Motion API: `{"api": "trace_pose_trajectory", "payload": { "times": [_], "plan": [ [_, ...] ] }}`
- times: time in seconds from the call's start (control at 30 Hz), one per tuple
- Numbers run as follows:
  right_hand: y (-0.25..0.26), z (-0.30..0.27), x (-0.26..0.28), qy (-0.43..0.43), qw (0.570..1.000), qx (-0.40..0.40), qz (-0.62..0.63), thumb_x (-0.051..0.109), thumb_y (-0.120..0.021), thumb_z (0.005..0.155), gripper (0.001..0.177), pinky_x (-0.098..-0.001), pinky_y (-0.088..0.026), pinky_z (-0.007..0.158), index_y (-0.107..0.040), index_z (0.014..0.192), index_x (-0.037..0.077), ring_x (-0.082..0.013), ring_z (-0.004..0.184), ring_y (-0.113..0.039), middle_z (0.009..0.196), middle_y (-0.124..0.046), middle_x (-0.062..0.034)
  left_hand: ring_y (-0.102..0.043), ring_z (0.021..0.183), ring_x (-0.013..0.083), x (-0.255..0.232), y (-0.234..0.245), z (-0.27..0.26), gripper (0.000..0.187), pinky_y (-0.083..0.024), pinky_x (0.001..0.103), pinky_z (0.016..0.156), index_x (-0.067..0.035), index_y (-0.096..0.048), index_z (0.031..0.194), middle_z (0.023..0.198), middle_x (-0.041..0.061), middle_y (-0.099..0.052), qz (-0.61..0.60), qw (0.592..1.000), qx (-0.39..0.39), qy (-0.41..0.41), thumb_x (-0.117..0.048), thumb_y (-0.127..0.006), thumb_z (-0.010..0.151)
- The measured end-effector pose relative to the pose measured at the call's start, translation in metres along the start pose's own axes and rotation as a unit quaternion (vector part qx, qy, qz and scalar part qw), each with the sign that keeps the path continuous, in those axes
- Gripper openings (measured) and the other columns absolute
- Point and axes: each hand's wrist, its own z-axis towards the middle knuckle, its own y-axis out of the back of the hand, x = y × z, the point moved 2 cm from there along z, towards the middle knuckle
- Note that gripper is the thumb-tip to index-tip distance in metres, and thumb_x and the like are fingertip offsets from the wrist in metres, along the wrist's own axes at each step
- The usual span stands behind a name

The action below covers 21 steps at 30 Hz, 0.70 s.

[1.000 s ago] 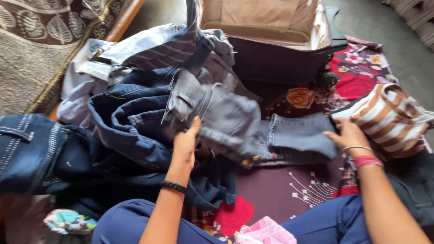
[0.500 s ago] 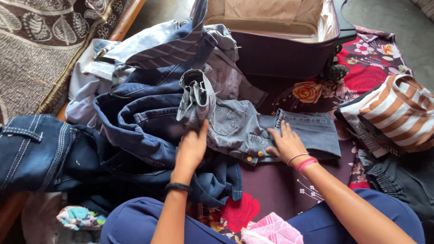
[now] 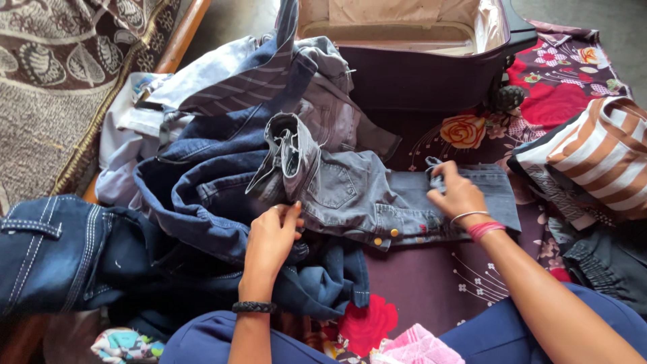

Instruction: The person picks up various clothing items, such as jeans and a t-shirt, from a pile on the floor, folds them by hand, and places them into an open suitcase.

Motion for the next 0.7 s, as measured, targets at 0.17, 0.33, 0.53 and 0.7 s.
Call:
{"api": "trace_pose_trajectory", "payload": {
  "times": [0.17, 0.33, 0.53, 0.7],
  "plan": [
    [0.02, 0.033, -0.06, 0.11, 0.944, -0.23, 0.21, 0.014, -0.063, 0.089, 0.033, -0.0432, -0.054, 0.086, -0.063, 0.122, 0.01, -0.0321, 0.091, -0.069, 0.108, -0.071, -0.0153, -0.076, 0.061, 0.0204, -0.009, 0.011, -0.005, 0.046, -0.058, 0.035, 0.066, 0.0, -0.075, 0.106, 0.083, 0.012, -0.08, 0.031, 0.998, -0.032, 0.042, -0.042, -0.057, 0.099],
    [0.042, 0.044, -0.107, -0.048, 0.917, -0.208, 0.338, 0.016, -0.059, 0.093, 0.037, -0.0368, -0.053, 0.079, -0.072, 0.128, 0.016, -0.0211, 0.085, -0.064, 0.105, -0.07, -0.0105, -0.074, 0.061, 0.02, -0.019, 0.004, -0.005, 0.041, -0.059, 0.039, 0.06, -0.008, -0.067, 0.121, 0.083, 0.01, -0.078, -0.083, 0.995, -0.01, 0.046, -0.038, -0.066, 0.092],
    [0.03, 0.049, -0.125, 0.02, 0.965, -0.209, 0.157, 0.025, -0.075, 0.087, 0.034, -0.0391, -0.053, 0.089, -0.071, 0.116, 0.009, -0.0277, 0.1, -0.071, 0.108, -0.074, -0.0158, -0.076, 0.078, 0.0205, 0.011, -0.003, 0.016, 0.035, -0.057, 0.035, 0.073, -0.003, -0.072, 0.112, 0.086, 0.011, -0.078, -0.062, 0.986, -0.129, -0.083, -0.034, -0.065, 0.096],
    [0.007, 0.051, -0.133, -0.04, 0.967, -0.163, 0.19, 0.025, -0.077, 0.082, 0.033, -0.037, -0.051, 0.087, -0.071, 0.109, 0.007, -0.0251, 0.094, -0.069, 0.101, -0.074, -0.0129, -0.072, 0.079, 0.0256, 0.03, 0.011, 0.021, 0.034, -0.055, 0.038, 0.074, -0.001, -0.071, 0.108, 0.09, 0.014, -0.073, -0.04, 0.98, -0.182, -0.072, -0.03, -0.067, 0.092]
  ]
}}
